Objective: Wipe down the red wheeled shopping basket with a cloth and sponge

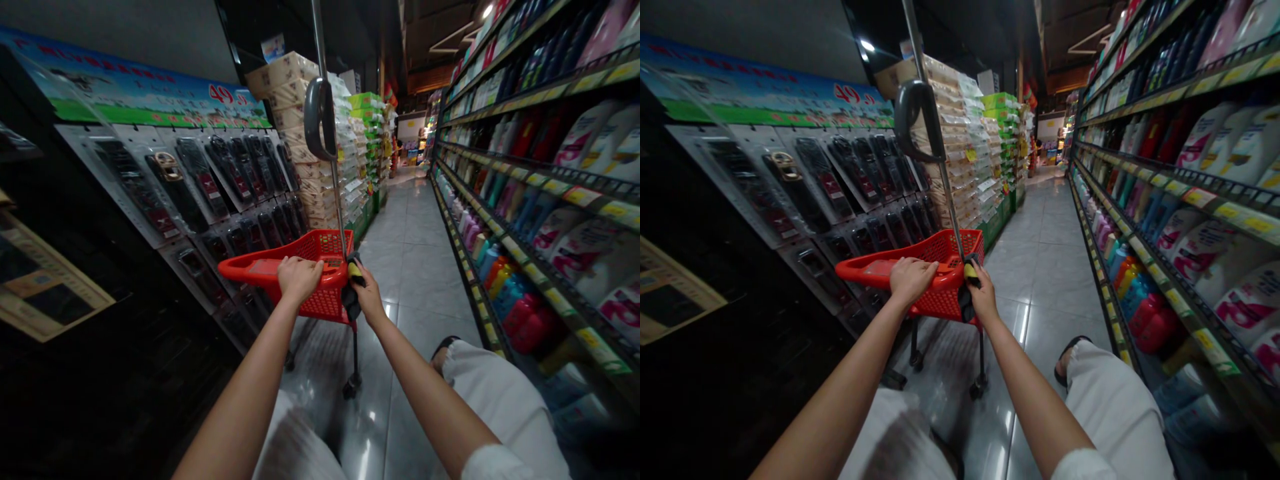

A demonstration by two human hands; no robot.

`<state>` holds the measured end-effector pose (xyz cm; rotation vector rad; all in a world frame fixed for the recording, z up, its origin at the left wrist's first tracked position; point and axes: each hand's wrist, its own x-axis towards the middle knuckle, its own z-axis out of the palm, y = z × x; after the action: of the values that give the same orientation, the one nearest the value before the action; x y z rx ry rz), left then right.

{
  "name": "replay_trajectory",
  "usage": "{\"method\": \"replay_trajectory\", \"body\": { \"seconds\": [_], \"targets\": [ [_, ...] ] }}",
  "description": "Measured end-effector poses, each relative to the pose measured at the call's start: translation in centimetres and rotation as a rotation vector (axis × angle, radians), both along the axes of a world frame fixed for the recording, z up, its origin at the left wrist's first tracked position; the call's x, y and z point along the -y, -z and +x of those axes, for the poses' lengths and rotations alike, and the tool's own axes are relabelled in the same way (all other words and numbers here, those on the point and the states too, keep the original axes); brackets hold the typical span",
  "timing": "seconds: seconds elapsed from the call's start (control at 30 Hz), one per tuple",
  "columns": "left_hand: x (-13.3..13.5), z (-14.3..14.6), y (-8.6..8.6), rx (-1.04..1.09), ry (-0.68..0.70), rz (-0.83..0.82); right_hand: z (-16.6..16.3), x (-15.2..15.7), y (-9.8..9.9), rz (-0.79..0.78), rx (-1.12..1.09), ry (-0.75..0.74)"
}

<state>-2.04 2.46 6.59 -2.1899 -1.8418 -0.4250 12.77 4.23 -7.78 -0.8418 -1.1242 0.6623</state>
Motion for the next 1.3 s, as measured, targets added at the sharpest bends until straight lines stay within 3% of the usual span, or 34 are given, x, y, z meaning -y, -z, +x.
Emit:
{"method": "replay_trajectory", "body": {
  "seconds": [0.13,0.23,0.4,0.57,0.67,0.77,0.83,0.9,1.0,1.1,1.3],
  "targets": [
    [0.3,0.9,0.1,-0.015,-0.02,0.024,0.7,2.0,-2.7,0.067,0.065,-0.065],
    [0.4,1.3,0.2,-0.015,-0.021,0.038,1.2,2.4,-3.2,0.108,0.092,-0.106],
    [0.4,1.6,0.3,0.005,-0.01,0.041,2.0,0.8,-3.7,0.019,-0.003,-0.07],
    [0.3,2.7,0.6,0.023,-0.068,0.074,1.9,3.2,-5.3,0.161,0.226,-0.111],
    [0.4,3.7,0.7,0.047,-0.102,0.077,2.2,4.0,-5.7,0.239,0.314,-0.032],
    [0.1,3.5,0.5,0.095,0.036,0.006,3.5,2.9,-5.6,0.236,0.361,0.047],
    [-0.4,1.8,0.0,0.15,0.239,-0.027,4.7,1.7,-5.4,0.218,0.383,0.045],
    [-0.9,-0.8,-0.7,0.204,0.325,0.026,5.8,0.6,-5.4,0.194,0.355,0.028],
    [-1.5,-5.1,-1.6,0.17,0.187,0.037,7.2,-0.5,-5.3,0.141,0.242,0.042],
    [-1.3,-7.5,-1.7,0.092,0.041,-0.047,7.8,-1.1,-5.2,0.1,0.151,0.126],
    [-0.2,-5.8,-0.5,-0.099,-0.166,-0.067,5.5,0.0,-4.2,0.117,0.117,0.439]
  ]
}}
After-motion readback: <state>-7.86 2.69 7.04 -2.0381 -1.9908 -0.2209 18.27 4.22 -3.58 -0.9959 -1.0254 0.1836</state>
